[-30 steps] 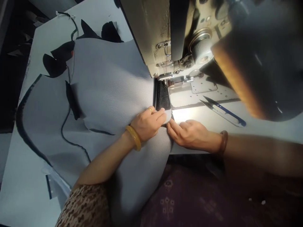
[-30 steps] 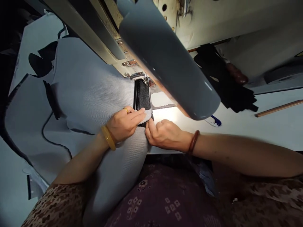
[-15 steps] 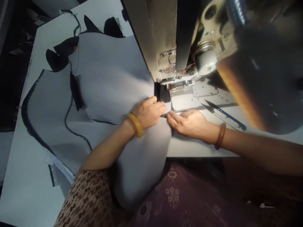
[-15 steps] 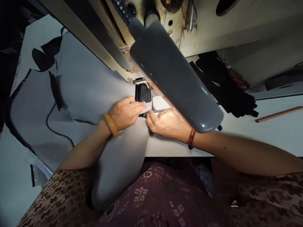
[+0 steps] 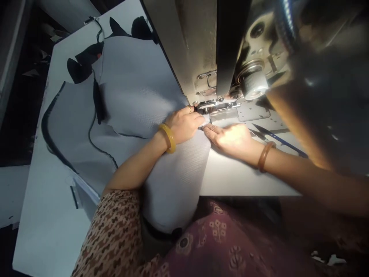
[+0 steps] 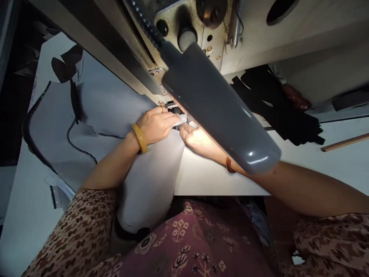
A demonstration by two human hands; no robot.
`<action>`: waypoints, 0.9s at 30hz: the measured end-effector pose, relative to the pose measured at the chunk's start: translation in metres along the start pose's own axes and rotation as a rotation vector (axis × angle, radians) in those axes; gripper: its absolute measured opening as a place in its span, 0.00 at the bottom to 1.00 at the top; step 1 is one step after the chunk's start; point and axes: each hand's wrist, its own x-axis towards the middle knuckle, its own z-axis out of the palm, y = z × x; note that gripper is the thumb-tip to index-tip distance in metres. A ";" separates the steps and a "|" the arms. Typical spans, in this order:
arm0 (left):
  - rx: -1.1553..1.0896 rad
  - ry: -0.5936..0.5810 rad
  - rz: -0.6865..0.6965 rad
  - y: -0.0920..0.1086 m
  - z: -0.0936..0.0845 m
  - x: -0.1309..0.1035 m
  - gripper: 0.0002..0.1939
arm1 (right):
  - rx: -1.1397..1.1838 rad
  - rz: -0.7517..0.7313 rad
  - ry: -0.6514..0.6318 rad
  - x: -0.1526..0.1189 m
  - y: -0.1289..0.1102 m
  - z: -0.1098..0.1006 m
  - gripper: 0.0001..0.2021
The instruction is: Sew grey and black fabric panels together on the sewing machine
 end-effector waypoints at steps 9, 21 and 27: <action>0.057 -0.068 -0.018 0.004 -0.006 -0.002 0.15 | -0.081 -0.004 -0.155 0.000 -0.011 -0.019 0.24; 0.128 -0.094 -0.015 0.003 -0.006 0.011 0.14 | -0.040 0.038 -0.172 0.005 -0.007 -0.017 0.27; 0.009 0.005 0.089 0.018 -0.004 -0.019 0.18 | -0.089 0.135 -0.199 0.003 -0.005 -0.013 0.25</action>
